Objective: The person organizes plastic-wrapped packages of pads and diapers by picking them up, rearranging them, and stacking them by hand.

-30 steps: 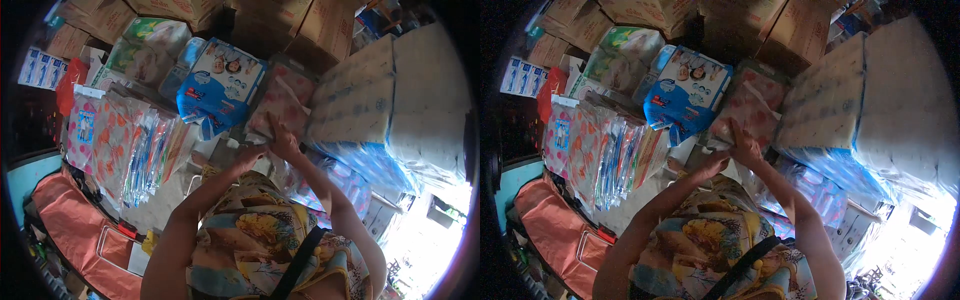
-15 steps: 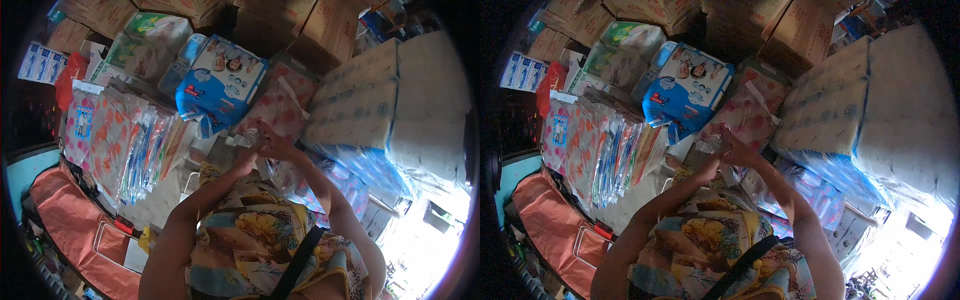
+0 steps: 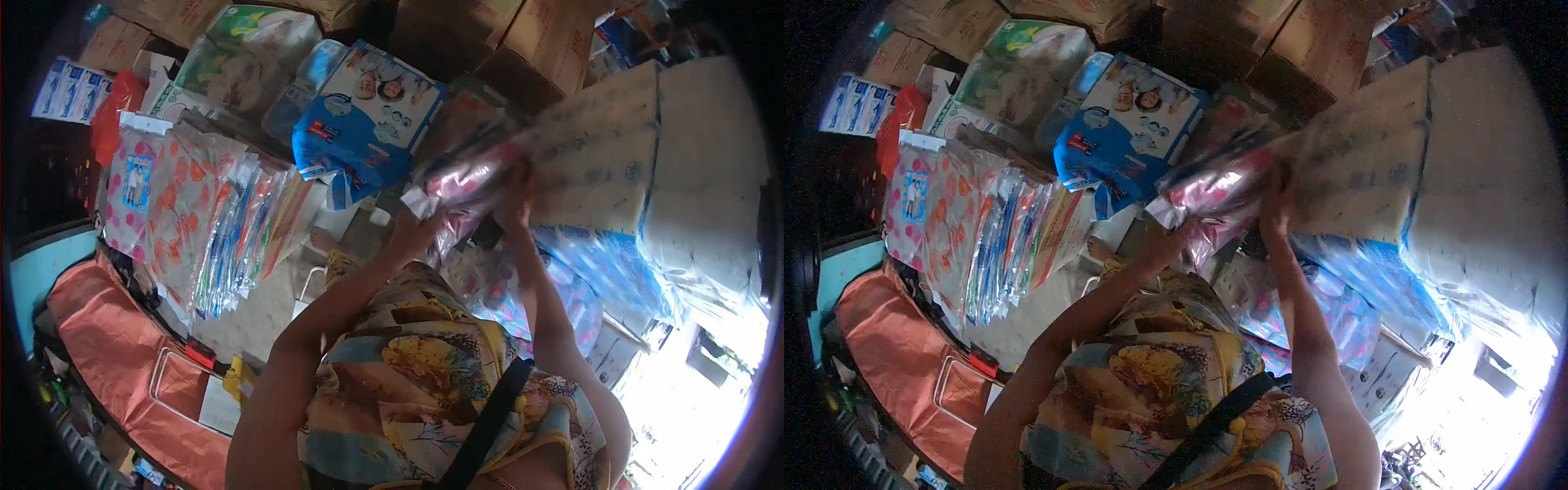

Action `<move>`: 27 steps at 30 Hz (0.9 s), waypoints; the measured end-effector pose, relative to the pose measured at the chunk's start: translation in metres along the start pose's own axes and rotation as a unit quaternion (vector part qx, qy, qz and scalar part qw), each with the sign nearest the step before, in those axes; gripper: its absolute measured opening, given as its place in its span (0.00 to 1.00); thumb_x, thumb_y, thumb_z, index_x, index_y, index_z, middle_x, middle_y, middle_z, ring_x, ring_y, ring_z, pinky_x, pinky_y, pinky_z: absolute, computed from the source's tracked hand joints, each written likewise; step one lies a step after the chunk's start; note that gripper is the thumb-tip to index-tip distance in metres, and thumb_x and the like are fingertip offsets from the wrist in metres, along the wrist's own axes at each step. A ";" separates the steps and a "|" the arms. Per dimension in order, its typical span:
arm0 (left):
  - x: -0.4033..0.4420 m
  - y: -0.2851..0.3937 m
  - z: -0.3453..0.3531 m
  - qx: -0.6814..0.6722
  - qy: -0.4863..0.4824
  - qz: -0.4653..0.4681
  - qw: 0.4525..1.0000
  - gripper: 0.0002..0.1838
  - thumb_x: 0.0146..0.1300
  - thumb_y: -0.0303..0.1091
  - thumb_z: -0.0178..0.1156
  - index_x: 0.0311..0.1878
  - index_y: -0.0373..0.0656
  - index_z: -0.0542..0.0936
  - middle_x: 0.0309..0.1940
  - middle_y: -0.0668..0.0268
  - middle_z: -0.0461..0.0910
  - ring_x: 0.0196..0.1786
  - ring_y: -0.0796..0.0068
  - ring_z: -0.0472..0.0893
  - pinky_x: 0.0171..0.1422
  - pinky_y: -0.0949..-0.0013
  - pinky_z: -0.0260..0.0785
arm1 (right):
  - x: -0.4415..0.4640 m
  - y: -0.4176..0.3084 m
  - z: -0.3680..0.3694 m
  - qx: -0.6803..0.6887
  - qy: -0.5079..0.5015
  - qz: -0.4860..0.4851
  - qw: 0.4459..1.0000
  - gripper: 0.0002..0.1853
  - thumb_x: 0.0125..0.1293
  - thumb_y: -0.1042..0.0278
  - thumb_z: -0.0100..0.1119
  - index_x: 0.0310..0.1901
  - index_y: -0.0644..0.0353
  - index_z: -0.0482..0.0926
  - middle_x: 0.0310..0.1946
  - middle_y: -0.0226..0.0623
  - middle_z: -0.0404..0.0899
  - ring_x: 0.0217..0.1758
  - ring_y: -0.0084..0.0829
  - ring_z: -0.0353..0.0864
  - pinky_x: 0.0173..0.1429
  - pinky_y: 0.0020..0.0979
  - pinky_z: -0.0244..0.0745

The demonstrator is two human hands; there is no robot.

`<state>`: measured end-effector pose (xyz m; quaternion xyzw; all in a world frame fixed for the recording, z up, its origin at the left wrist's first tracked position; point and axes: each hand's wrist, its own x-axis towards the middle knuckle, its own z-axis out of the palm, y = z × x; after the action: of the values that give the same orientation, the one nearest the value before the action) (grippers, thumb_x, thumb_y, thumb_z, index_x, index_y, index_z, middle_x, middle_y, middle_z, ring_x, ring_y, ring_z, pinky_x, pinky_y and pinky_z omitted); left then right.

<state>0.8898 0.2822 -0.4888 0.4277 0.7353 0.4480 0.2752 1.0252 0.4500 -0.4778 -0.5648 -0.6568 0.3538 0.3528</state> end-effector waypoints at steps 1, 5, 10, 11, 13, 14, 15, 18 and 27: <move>0.002 0.022 -0.021 -0.019 0.046 0.167 0.985 0.11 0.49 0.37 0.58 0.29 0.37 0.75 0.22 0.56 0.75 0.27 0.65 0.76 0.29 0.65 0.65 | 0.008 0.001 -0.002 -0.020 0.084 -0.048 0.995 0.17 0.62 0.58 0.40 0.44 0.64 0.67 0.34 0.35 0.73 0.36 0.29 0.70 0.42 0.27 0.65; 0.007 0.033 -0.061 0.039 0.040 0.252 0.966 0.07 0.49 0.30 0.57 0.32 0.40 0.75 0.26 0.59 0.75 0.27 0.63 0.76 0.30 0.66 0.66 | 0.022 -0.006 -0.015 0.012 0.031 0.020 0.999 0.19 0.63 0.56 0.35 0.44 0.64 0.67 0.33 0.35 0.72 0.34 0.28 0.69 0.39 0.27 0.65; -0.016 0.034 -0.119 -0.110 -0.065 0.064 0.990 0.14 0.50 0.27 0.56 0.42 0.40 0.72 0.36 0.63 0.75 0.38 0.68 0.76 0.42 0.69 0.67 | 0.035 -0.017 -0.024 -0.097 -0.102 -0.255 0.957 0.22 0.64 0.53 0.32 0.46 0.66 0.64 0.31 0.33 0.70 0.35 0.25 0.67 0.37 0.27 0.65; -0.020 0.029 -0.129 -0.165 -0.080 0.022 0.983 0.14 0.51 0.29 0.57 0.43 0.40 0.72 0.37 0.64 0.76 0.38 0.69 0.76 0.43 0.69 0.67 | 0.040 -0.012 -0.023 -0.087 -0.106 -0.266 0.954 0.22 0.64 0.53 0.32 0.46 0.66 0.64 0.31 0.33 0.70 0.35 0.25 0.67 0.37 0.27 0.65; -0.028 0.028 -0.151 -0.208 -0.075 -0.018 0.975 0.14 0.51 0.31 0.57 0.43 0.40 0.72 0.38 0.65 0.76 0.39 0.69 0.76 0.44 0.68 0.67 | 0.050 -0.005 -0.009 -0.079 -0.144 -0.308 0.937 0.24 0.64 0.51 0.29 0.48 0.65 0.63 0.32 0.33 0.70 0.36 0.23 0.65 0.39 0.27 0.64; -0.031 0.035 -0.163 -0.184 -0.047 0.015 0.982 0.15 0.52 0.32 0.57 0.43 0.39 0.72 0.38 0.66 0.76 0.40 0.71 0.75 0.45 0.69 0.67 | 0.058 -0.012 -0.007 -0.088 -0.199 -0.303 0.928 0.24 0.54 0.54 0.44 0.47 0.64 0.64 0.38 0.41 0.69 0.42 0.35 0.66 0.45 0.33 0.63; -0.033 0.041 -0.175 -0.159 -0.020 0.046 0.986 0.16 0.52 0.33 0.58 0.43 0.38 0.72 0.38 0.66 0.76 0.40 0.72 0.75 0.46 0.69 0.67 | 0.068 -0.020 -0.001 -0.099 -0.253 -0.299 0.915 0.29 0.43 0.58 0.59 0.47 0.64 0.65 0.43 0.49 0.68 0.47 0.47 0.67 0.50 0.40 0.62; -0.041 0.049 -0.205 -0.181 0.016 0.016 0.983 0.12 0.54 0.29 0.55 0.43 0.40 0.72 0.37 0.67 0.75 0.39 0.79 0.74 0.41 0.75 0.66 | 0.079 -0.025 0.040 -0.013 -0.177 -0.470 0.864 0.25 0.54 0.58 0.50 0.52 0.65 0.62 0.37 0.41 0.71 0.35 0.40 0.70 0.39 0.36 0.68; -0.078 0.093 -0.289 -0.320 0.197 -0.117 0.919 0.12 0.48 0.29 0.62 0.37 0.40 0.75 0.30 0.71 0.75 0.31 0.85 0.72 0.35 0.80 0.65 | 0.064 -0.168 0.111 0.139 -0.458 -0.126 0.869 0.31 0.50 0.62 0.56 0.55 0.64 0.57 0.46 0.44 0.68 0.47 0.30 0.67 0.49 0.32 0.65</move>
<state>0.7352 0.1129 -0.2749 0.1307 0.6368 0.6990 0.2979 0.8391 0.4877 -0.3839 -0.1968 -0.7545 0.6127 0.1291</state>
